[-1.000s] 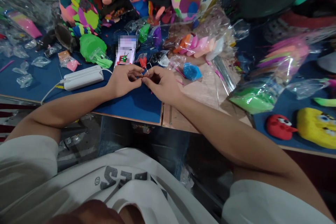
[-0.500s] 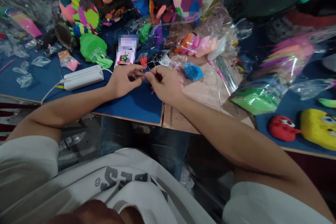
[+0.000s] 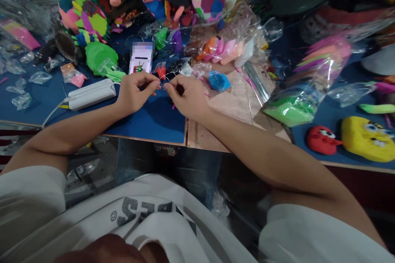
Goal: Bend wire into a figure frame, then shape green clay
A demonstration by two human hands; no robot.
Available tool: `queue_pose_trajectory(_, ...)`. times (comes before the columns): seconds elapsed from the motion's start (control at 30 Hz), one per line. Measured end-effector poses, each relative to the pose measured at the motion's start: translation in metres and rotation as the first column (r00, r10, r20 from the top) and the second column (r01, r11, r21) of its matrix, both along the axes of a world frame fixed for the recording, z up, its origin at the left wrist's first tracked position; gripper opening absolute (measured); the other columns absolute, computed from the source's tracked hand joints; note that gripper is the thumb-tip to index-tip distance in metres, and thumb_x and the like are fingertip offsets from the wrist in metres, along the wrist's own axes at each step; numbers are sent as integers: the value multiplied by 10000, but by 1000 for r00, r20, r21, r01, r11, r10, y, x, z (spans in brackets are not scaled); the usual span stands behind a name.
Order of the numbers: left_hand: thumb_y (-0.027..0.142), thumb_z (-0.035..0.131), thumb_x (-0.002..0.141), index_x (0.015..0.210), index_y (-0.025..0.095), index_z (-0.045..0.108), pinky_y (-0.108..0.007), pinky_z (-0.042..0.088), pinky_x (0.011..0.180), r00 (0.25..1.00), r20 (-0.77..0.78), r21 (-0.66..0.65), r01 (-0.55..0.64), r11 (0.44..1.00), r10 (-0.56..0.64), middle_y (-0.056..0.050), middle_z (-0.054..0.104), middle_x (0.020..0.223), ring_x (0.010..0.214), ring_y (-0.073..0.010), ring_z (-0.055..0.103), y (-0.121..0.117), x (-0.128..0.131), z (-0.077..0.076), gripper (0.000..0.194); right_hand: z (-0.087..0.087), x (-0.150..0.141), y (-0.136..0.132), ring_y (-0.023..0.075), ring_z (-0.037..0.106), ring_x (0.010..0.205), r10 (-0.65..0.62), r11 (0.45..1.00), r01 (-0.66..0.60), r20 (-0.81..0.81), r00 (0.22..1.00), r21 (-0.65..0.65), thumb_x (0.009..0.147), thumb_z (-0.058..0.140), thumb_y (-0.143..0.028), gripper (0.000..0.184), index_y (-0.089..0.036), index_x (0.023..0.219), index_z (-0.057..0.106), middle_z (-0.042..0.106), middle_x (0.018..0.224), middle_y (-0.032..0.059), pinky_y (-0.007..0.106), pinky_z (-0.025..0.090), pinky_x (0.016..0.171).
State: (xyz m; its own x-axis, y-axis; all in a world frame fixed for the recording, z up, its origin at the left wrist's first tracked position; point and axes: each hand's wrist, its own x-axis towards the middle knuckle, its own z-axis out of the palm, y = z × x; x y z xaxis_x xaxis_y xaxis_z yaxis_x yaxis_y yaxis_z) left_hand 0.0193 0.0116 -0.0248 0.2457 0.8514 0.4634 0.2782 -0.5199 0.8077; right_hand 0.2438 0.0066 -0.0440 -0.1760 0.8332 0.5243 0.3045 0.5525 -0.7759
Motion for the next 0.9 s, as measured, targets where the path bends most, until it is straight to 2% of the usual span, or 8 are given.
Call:
queue_pose_trajectory(0.1, 250, 797, 1044, 1003, 191, 863, -272, 606, 713, 999, -31, 29, -8, 1000, 9, -30, 877, 872, 736, -144, 793, 1, -1, 0, 97, 1, 2, 0, 166, 596, 592, -8, 998, 4, 74, 997, 58, 1133, 746, -661, 533, -249, 802, 674, 691, 672, 5, 356, 410, 597)
queue_pose_trajectory(0.2, 245, 794, 1017, 949, 185, 853, -272, 579, 682, 999, -42, 36, 28, 999, -26, -24, 854, 828, 705, -141, 767, 4, -2, 1, 109, 2, 2, -1, 170, 611, 599, 13, 998, -20, 120, 993, 57, 1145, 724, -635, 512, -247, 815, 673, 696, 683, 5, 358, 424, 618)
queue_pose_trajectory(0.3, 246, 800, 993, 927, 171, 857, -265, 595, 667, 998, -21, -26, 65, 998, -66, -29, 851, 812, 685, -138, 771, 6, -3, 1, 115, 1, 2, -2, 171, 592, 584, 13, 997, -22, 136, 991, 70, 1138, 719, -587, 472, -247, 815, 669, 678, 669, 2, 355, 418, 608)
queue_pose_trajectory(0.47, 213, 807, 934, 888, 164, 852, -257, 648, 658, 992, 52, -164, 123, 979, -116, -30, 843, 758, 651, -140, 791, 9, -3, 1, 81, 2, 2, -2, 176, 597, 576, 39, 997, -49, 160, 986, 58, 1105, 724, -414, 333, -248, 822, 668, 668, 655, -6, 350, 424, 603)
queue_pose_trajectory(0.6, 194, 804, 891, 851, 171, 829, -246, 653, 625, 988, 66, -222, 154, 963, -143, -21, 843, 741, 626, -146, 795, 10, -4, 3, 52, 5, 2, -2, 181, 606, 602, 52, 994, -69, 178, 983, 88, 1066, 730, -325, 293, -250, 800, 632, 672, 672, -3, 349, 432, 624)
queue_pose_trajectory(0.8, 187, 791, 893, 848, 164, 818, -221, 648, 604, 992, 16, -218, 122, 968, -121, -20, 835, 710, 600, -139, 792, 7, -3, 9, 57, 10, 2, -3, 169, 618, 603, 97, 992, -108, 154, 983, 65, 1073, 708, -329, 284, -251, 814, 622, 677, 679, -7, 331, 436, 611)
queue_pose_trajectory(0.9, 166, 778, 871, 841, 163, 811, -211, 642, 590, 989, 37, -239, 145, 960, -140, -19, 832, 701, 586, -131, 781, 6, -2, 11, 45, 11, 3, -3, 170, 640, 617, 132, 991, -135, 118, 984, 14, 1109, 715, -417, 331, -253, 835, 628, 705, 702, -4, 329, 441, 607)
